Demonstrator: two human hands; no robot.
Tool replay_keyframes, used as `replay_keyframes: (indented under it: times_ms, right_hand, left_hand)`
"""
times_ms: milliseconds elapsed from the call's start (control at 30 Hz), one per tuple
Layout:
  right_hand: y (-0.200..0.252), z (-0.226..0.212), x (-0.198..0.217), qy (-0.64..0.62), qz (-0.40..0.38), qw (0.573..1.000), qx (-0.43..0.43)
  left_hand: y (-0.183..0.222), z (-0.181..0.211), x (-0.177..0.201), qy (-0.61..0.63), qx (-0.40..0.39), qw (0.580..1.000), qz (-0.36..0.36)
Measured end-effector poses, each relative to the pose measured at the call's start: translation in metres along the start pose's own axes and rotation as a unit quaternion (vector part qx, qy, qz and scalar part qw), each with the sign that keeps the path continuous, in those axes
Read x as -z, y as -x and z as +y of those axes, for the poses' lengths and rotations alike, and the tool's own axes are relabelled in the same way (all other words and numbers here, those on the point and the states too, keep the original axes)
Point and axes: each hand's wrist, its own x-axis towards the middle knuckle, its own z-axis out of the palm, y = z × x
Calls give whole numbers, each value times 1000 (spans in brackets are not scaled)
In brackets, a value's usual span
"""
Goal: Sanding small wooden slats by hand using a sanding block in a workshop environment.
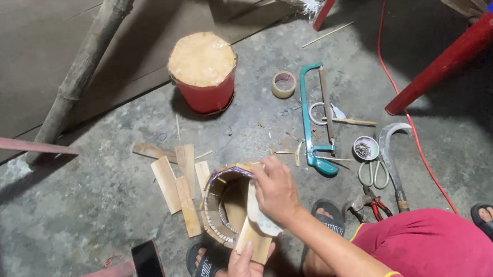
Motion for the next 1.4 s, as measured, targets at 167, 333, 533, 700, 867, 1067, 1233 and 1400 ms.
replay_keyframes:
  times_ms: [167, 333, 533, 700, 867, 1067, 1233, 1400]
  right_hand:
    - [6, -14, 8, -12, 44, 986, 163]
    - [-29, 36, -13, 78, 81, 990, 81]
    - [-15, 4, -6, 60, 32, 993, 95]
    - [-9, -11, -23, 59, -7, 990, 126]
    - [-64, 50, -28, 163, 50, 985, -2]
    - [-1, -60, 9, 62, 8, 981, 181]
    - [-42, 33, -38, 65, 1, 997, 44]
    - [-55, 47, -23, 182, 74, 979, 63]
  left_hand:
    - [5, 5, -17, -9, -11, 1000, 21]
    - [6, 5, -30, -11, 14, 999, 45]
    - [7, 11, -41, -13, 17, 997, 71]
    - [6, 6, -28, 1, -7, 998, 58]
    - [6, 6, -38, -23, 15, 997, 71]
    - [-2, -19, -1, -25, -49, 995, 88]
    - [4, 1, -29, -21, 6, 997, 75]
    - [1, 2, -29, -24, 24, 995, 91]
